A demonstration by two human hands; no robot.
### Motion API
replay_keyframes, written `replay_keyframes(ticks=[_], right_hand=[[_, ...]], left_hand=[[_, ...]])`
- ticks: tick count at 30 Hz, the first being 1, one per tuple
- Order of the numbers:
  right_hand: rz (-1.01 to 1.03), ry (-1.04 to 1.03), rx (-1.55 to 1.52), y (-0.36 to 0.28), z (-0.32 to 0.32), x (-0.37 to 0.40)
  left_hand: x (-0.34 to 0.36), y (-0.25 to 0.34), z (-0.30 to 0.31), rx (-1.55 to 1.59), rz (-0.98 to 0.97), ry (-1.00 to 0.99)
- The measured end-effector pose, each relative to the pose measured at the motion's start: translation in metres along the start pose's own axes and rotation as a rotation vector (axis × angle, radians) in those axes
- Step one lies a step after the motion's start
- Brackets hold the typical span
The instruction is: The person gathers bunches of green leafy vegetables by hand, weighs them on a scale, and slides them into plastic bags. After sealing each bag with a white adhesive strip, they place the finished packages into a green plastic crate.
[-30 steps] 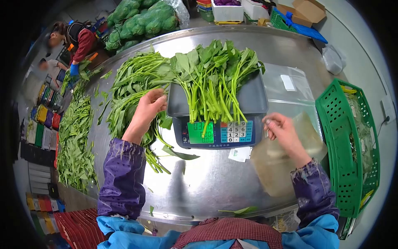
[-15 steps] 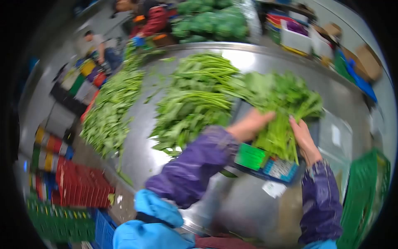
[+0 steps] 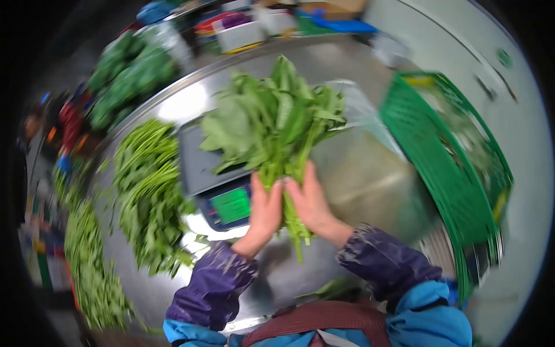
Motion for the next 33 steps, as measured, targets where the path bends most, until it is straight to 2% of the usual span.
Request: replay_keyframes(ticks=[1,3,4,6,8,10,11,13,14,15,16,17,18,19,20,21,22,23,24,25,26,27,28,30,32,33], right_hand=[[-0.013,0.085,0.033,-0.011,0.017,0.005],[0.11,0.098,0.019,-0.043,0.045,0.005],[0.115,0.139,0.025,-0.054,0.062,0.004],[0.312,0.247,0.066,-0.066,0.085,0.002],[0.284,0.292,0.065,-0.053,0.107,0.004],[0.151,0.379,0.186,0.003,0.127,0.01],[-0.042,0.411,0.175,0.04,0.132,0.021],[-0.388,0.306,0.152,0.107,0.143,0.047],[-0.429,0.256,0.213,0.138,0.148,0.061],[-0.421,0.196,0.301,0.143,0.156,0.07],[-0.414,0.137,0.383,0.148,0.162,0.075],[-0.576,0.064,0.3,0.13,0.172,0.07],[-0.74,-0.017,0.212,0.113,0.181,0.067],[-0.651,-0.033,0.357,0.122,0.193,0.069],[-0.652,-0.03,0.347,0.121,0.206,0.073],[-0.421,-0.053,0.442,0.111,0.219,0.076],[-0.189,-0.073,0.532,0.104,0.23,0.079],[-0.194,-0.069,0.525,0.106,0.244,0.083],[0.038,-0.059,0.686,0.104,0.258,0.085],[0.275,-0.049,0.843,0.102,0.267,0.085],[0.27,-0.05,0.843,0.101,0.275,0.081],[0.381,-0.106,0.928,0.098,0.281,0.077],[0.493,-0.163,1.009,0.098,0.285,0.074],[0.555,-0.168,1.041,0.11,0.288,0.058],[0.623,-0.172,1.075,0.112,0.287,0.045],[0.646,-0.228,1.082,0.112,0.286,0.039]], left_hand=[[0.0,0.012,-0.012,0.05,-0.009,-0.097],[-0.003,0.037,-0.035,0.197,-0.051,-0.238],[-0.008,0.054,-0.047,0.16,-0.172,-0.27],[-0.013,0.066,-0.07,0.13,-0.207,-0.359],[-0.016,0.066,-0.098,0.081,-0.315,-0.416],[-0.013,0.021,-0.126,0.024,-0.226,-0.595],[-0.005,-0.013,-0.138,-0.005,-0.17,-0.645],[0.018,-0.088,-0.152,-0.114,-0.055,-0.796],[0.028,-0.113,-0.153,-0.192,0.005,-0.893],[0.032,-0.11,-0.152,-0.192,0.006,-0.903],[0.034,-0.11,-0.149,-0.248,0.141,-0.877],[0.035,-0.105,-0.145,-0.31,0.282,-0.853],[0.038,-0.094,-0.14,-0.321,0.299,-0.868],[0.035,-0.081,-0.136,-0.519,0.212,-0.853],[0.029,-0.073,-0.135,-0.714,0.112,-0.827],[0.027,-0.068,-0.129,-0.794,-0.185,-0.713],[0.024,-0.066,-0.124,-0.801,-0.187,-0.72],[0.019,-0.059,-0.118,-0.841,-0.29,-0.609],[0.015,-0.054,-0.112,-0.875,-0.387,-0.498],[0.013,-0.061,-0.108,-0.89,-0.41,-0.482],[0.009,-0.07,-0.106,-0.903,-0.434,-0.465],[0.005,-0.076,-0.109,-0.914,-0.488,-0.44],[-0.002,-0.074,-0.116,-0.915,-0.486,-0.443],[-0.021,-0.075,-0.131,-1.018,-0.126,-0.543],[-0.037,-0.085,-0.141,-1.027,-0.201,-0.465],[-0.047,-0.085,-0.147,-0.976,-0.105,-0.529]])
Point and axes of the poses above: each hand's wrist, its own x-axis away from the middle knuckle, its own z-axis out of the back of the hand, y = z × x, the point moved 2 cm from there along -x, towards the middle knuckle, and after that the axes turned 5 degrees about y, right-handed, at the moved point
